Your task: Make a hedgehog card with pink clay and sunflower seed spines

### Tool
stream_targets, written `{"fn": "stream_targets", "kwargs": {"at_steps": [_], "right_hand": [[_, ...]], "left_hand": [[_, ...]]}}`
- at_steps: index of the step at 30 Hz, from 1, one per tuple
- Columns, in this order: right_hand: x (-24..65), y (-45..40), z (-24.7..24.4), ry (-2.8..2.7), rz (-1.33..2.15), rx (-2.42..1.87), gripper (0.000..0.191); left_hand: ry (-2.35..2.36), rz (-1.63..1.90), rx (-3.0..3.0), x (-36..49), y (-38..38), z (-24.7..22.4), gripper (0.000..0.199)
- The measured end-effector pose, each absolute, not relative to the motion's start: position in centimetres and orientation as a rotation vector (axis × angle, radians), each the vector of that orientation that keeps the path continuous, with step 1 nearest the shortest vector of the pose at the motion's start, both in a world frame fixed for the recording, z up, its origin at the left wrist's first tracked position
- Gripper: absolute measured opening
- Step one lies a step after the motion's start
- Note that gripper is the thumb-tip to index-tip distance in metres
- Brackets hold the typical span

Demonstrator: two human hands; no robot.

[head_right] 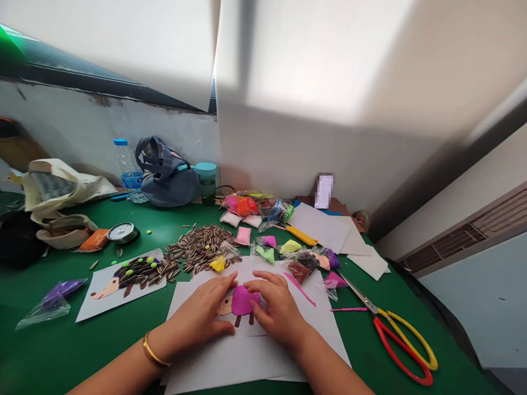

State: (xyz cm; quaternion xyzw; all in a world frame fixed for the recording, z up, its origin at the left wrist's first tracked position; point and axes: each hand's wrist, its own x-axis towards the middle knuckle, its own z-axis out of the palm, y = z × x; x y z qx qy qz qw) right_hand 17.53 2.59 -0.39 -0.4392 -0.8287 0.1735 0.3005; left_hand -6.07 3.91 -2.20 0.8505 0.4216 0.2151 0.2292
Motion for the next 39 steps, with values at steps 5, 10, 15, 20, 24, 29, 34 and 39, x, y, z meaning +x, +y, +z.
{"fn": "stream_targets", "kwargs": {"at_steps": [5, 10, 15, 20, 24, 29, 34, 39], "right_hand": [[17.3, 2.9, -1.5, -2.282, 0.333, -1.296, 0.057], [15.9, 2.6, -1.4, -2.314, 0.338, -1.521, 0.073], [16.3, 2.7, -1.1, -2.267, 0.397, -1.634, 0.075], [17.1, 3.2, -1.0, -2.216, 0.458, -1.75, 0.073], [17.7, 3.5, -1.0, -2.199, 0.462, -1.817, 0.068], [18.4, 3.8, -1.3, -2.217, 0.449, -1.812, 0.064], [18.3, 3.9, -1.5, -2.213, 0.447, -1.818, 0.055], [16.7, 3.5, -1.4, -2.222, 0.372, -1.851, 0.072]], "left_hand": [[1.147, 0.581, 2.341, -6.1, 4.0, -2.0, 0.123], [1.162, 0.562, 2.336, -6.0, 4.0, -1.7, 0.119], [1.163, 0.539, 2.333, -6.0, 4.1, -1.8, 0.121], [1.171, 0.522, 2.324, -6.0, 4.0, -1.5, 0.119], [1.167, 0.529, 2.323, -6.0, 3.9, -1.4, 0.116], [1.173, 0.525, 2.323, -5.9, 3.9, -1.4, 0.117], [1.186, 0.502, 2.326, -5.9, 3.9, -1.3, 0.118], [1.184, 0.495, 2.337, -6.0, 3.9, -1.3, 0.112]]}}
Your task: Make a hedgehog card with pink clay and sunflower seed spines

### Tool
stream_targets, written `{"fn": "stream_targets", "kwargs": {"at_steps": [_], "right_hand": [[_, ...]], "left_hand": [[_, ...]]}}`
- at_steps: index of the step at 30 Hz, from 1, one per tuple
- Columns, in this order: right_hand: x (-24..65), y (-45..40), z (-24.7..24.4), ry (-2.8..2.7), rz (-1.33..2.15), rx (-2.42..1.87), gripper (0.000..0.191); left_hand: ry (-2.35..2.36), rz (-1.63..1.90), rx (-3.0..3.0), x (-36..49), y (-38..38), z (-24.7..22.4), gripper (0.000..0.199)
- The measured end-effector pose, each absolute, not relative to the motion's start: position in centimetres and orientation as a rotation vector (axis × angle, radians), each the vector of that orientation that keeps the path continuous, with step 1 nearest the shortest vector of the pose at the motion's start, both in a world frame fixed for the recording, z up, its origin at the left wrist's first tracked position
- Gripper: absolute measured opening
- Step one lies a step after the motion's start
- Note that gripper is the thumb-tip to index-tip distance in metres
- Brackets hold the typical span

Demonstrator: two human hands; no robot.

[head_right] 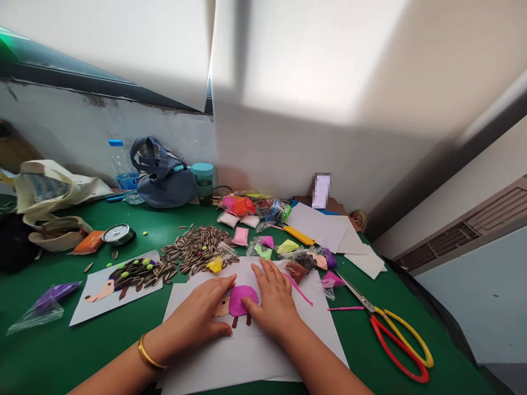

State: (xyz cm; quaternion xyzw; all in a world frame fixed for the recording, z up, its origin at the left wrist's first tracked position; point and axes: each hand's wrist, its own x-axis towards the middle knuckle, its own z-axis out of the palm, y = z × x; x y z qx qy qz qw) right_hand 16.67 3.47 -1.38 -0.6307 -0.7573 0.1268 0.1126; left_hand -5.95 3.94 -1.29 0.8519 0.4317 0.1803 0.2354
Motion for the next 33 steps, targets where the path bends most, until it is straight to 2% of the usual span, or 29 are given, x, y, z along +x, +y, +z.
{"fn": "stream_targets", "kwargs": {"at_steps": [17, 33], "right_hand": [[17.3, 3.8, -1.5, -2.228, 0.415, -1.833, 0.055], [17.2, 3.8, -2.1, -2.264, 0.368, -1.783, 0.052]], "left_hand": [[1.162, 0.549, 2.351, -6.0, 4.0, -1.5, 0.106], [1.154, 0.558, 2.353, -6.1, 4.1, -1.5, 0.099]]}}
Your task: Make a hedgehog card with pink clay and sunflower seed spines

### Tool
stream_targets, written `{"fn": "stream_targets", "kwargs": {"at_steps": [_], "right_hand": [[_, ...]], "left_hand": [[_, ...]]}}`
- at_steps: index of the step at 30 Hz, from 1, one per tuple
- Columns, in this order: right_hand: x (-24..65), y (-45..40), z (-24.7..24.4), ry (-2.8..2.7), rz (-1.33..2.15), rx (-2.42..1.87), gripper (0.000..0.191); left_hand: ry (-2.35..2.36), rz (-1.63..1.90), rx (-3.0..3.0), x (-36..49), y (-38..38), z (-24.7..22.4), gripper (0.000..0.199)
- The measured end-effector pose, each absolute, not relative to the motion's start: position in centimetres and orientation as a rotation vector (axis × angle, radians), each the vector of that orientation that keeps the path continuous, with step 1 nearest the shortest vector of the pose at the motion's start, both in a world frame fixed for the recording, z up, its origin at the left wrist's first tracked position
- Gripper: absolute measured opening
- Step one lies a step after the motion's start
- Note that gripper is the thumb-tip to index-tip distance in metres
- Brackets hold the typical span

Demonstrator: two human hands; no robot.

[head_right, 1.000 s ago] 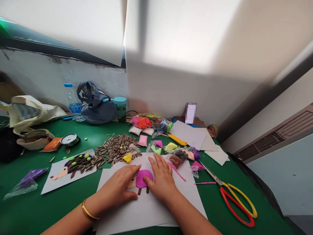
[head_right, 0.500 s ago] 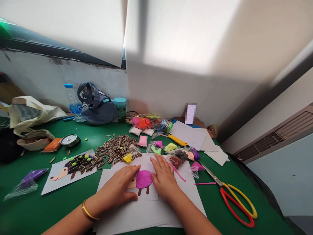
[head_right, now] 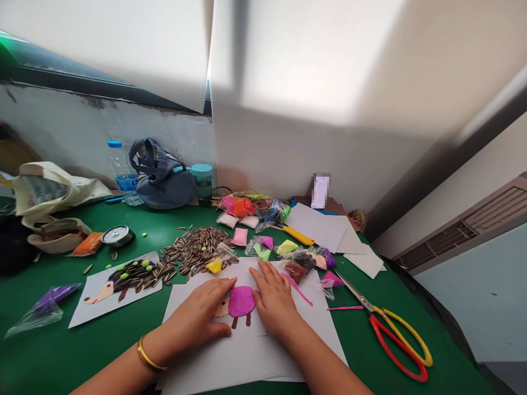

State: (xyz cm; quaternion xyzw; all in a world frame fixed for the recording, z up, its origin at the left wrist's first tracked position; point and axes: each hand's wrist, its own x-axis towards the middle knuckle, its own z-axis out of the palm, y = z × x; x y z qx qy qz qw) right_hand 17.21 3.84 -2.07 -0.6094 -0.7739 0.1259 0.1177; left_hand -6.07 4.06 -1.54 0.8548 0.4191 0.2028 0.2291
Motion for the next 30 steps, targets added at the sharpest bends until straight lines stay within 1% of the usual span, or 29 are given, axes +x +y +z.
{"fn": "stream_targets", "kwargs": {"at_steps": [4, 8, 13, 16, 19, 25, 30], "right_hand": [[17.6, 3.8, -1.8, -2.146, 0.313, -1.715, 0.045], [18.0, 3.2, -1.0, -2.258, 0.272, -1.537, 0.035], [17.7, 2.4, -0.7, -2.415, 0.316, -1.438, 0.041], [17.7, 2.4, -0.7, -2.403, 0.303, -1.461, 0.039], [17.9, 2.4, -0.6, -2.408, 0.248, -1.414, 0.04], [18.2, 2.3, -0.3, -2.564, 0.208, -1.152, 0.035], [18.0, 2.4, -0.5, -2.615, 0.155, -1.133, 0.035]], "left_hand": [[1.138, 0.548, 2.371, -6.2, 4.1, -1.6, 0.094], [1.125, 0.536, 2.391, -6.3, 4.0, -1.5, 0.093], [1.127, 0.506, 2.409, -6.3, 4.1, -1.2, 0.098], [1.158, 0.485, 2.444, -6.3, 4.1, -0.9, 0.101], [1.215, 0.497, 2.48, -6.5, 4.0, -0.5, 0.098], [1.223, 0.446, 2.519, -7.2, 3.6, -0.1, 0.091], [1.212, 0.335, 2.561, -7.1, 3.4, -0.2, 0.088]]}}
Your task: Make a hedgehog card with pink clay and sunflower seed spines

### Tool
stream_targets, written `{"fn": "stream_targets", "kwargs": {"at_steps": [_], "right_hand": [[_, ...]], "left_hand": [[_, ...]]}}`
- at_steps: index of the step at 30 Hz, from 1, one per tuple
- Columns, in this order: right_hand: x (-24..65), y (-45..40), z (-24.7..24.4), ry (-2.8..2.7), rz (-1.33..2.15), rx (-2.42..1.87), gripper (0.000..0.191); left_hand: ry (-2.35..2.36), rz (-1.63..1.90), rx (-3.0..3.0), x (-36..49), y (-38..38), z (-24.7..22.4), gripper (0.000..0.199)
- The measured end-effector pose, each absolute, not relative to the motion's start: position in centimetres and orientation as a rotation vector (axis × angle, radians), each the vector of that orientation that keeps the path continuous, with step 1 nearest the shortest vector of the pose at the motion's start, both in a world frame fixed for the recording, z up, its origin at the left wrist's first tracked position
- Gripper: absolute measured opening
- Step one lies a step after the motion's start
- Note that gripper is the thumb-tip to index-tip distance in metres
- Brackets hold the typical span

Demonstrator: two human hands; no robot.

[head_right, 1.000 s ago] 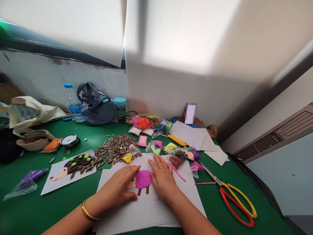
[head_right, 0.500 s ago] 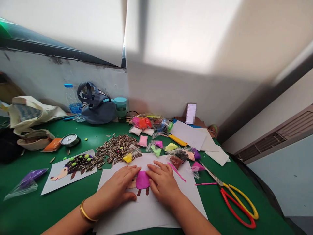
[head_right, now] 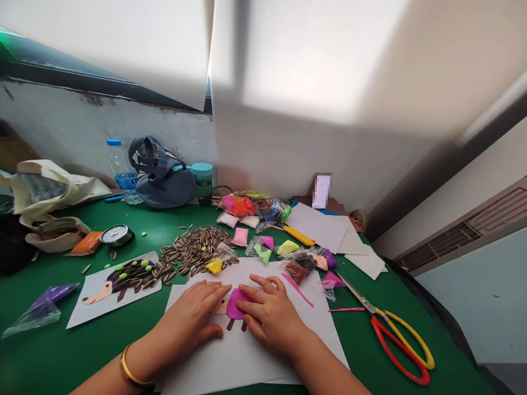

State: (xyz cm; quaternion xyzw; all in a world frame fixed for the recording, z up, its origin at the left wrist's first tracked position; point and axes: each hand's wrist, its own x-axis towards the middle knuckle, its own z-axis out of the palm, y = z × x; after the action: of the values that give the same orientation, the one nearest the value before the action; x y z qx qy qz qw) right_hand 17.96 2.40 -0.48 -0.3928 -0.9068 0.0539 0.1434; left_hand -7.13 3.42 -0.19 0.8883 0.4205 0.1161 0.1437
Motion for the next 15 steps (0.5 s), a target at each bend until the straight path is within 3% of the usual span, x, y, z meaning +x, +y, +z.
{"fn": "stream_targets", "kwargs": {"at_steps": [8, 15], "right_hand": [[17.86, 2.36, -0.67, -2.618, 0.048, -1.196, 0.039], [17.22, 2.4, -0.72, -2.594, 0.031, -1.243, 0.032]], "left_hand": [[1.166, 0.223, 2.689, -6.73, 3.15, -0.18, 0.077], [1.11, 0.21, 2.758, -6.7, 2.88, -0.31, 0.065]]}}
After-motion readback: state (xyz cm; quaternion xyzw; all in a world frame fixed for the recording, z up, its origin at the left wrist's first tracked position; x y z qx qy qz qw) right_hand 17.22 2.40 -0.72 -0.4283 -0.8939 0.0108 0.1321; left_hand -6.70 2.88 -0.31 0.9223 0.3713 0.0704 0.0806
